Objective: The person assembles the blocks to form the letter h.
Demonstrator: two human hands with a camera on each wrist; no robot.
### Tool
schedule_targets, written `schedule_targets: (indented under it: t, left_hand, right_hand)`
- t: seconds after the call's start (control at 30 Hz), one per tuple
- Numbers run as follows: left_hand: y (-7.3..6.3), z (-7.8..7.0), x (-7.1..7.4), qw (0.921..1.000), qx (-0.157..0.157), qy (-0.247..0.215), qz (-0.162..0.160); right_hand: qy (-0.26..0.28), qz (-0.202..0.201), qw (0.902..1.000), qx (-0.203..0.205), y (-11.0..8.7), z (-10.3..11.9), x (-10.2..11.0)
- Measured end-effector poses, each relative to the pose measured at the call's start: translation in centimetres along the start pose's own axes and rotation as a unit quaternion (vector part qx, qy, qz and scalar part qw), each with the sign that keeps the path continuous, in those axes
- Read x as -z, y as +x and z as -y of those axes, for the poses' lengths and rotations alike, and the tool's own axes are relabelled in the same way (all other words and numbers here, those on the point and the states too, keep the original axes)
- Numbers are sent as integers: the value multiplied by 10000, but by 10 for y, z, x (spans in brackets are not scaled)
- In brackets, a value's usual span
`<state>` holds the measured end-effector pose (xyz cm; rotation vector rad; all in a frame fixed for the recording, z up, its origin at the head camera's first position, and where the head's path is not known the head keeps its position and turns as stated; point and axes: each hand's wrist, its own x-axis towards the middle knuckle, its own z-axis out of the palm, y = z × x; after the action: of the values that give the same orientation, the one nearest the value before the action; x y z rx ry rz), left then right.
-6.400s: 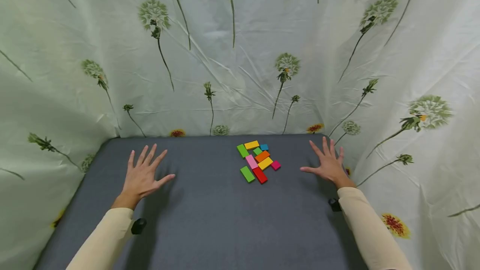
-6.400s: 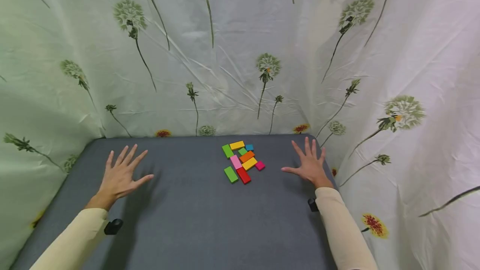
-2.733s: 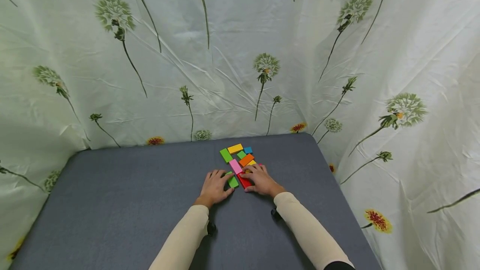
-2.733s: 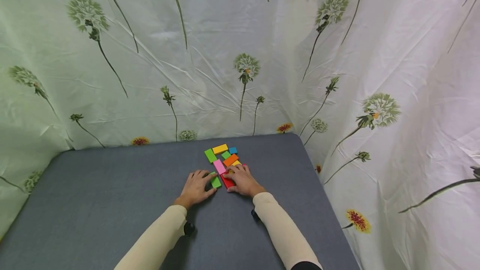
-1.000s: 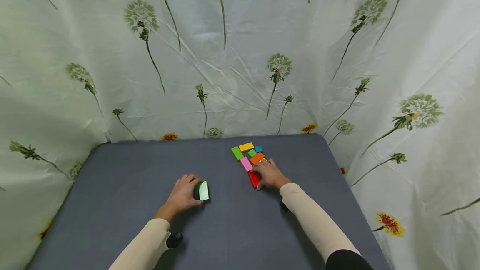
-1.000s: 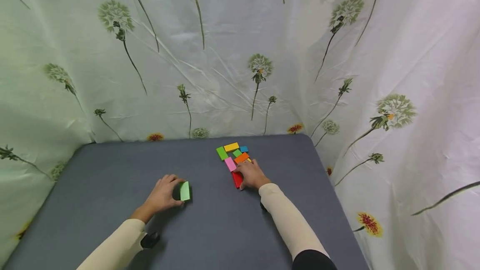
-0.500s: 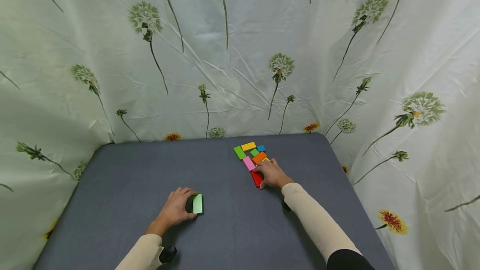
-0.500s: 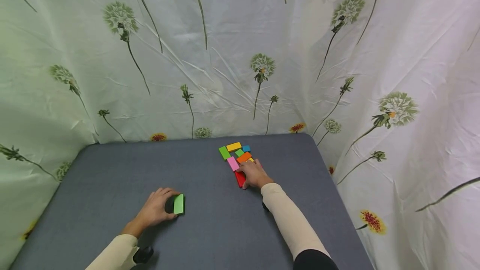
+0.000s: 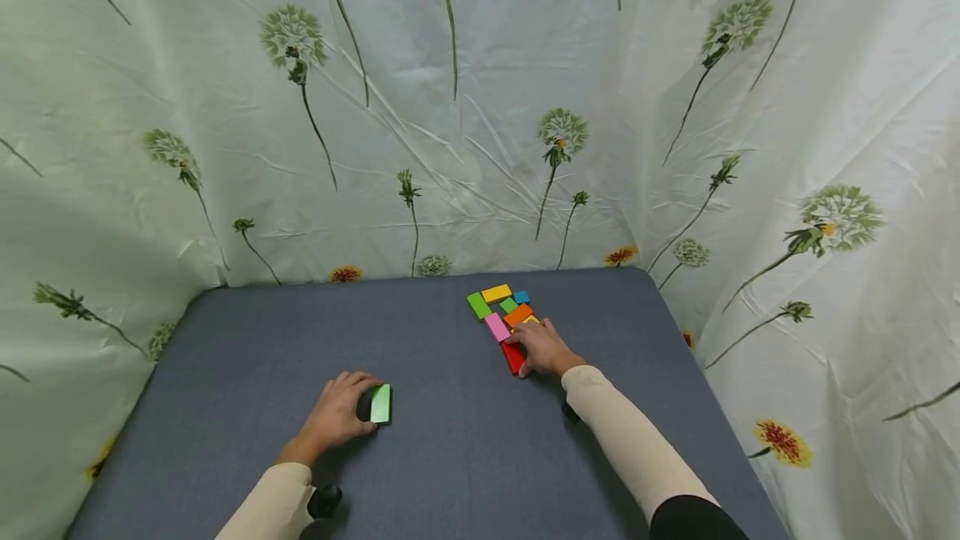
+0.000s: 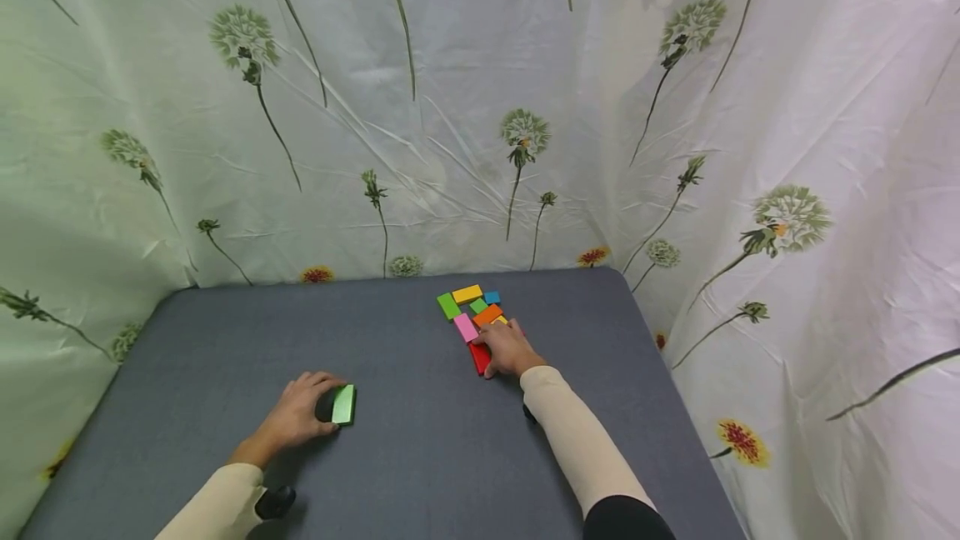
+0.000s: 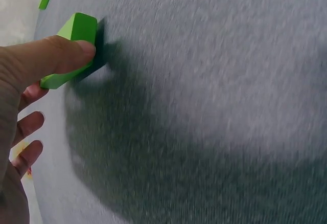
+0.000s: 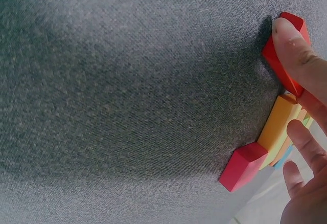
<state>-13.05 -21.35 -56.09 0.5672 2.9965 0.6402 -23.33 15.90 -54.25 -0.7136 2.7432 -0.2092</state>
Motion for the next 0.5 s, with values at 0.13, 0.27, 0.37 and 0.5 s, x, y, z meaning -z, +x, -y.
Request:
schedule_targets:
  t: [0.13, 0.27, 0.37, 0.5]
  left_hand:
    - [-2, 11, 4, 9999, 95, -40, 94]
    - [-5, 22, 10, 9996, 184, -148, 162]
    - [-9, 30, 16, 9995, 230, -141, 171]
    - [-13, 37, 20, 9997, 144, -49, 197]
  right_hand:
    - [-68, -14, 10000, -13, 0, 1, 0]
    - [-69, -38, 10000, -36, -1, 1, 0]
    - [-43, -52, 10000, -34, -1, 2, -1]
    - [16, -91, 10000, -36, -2, 2, 0]
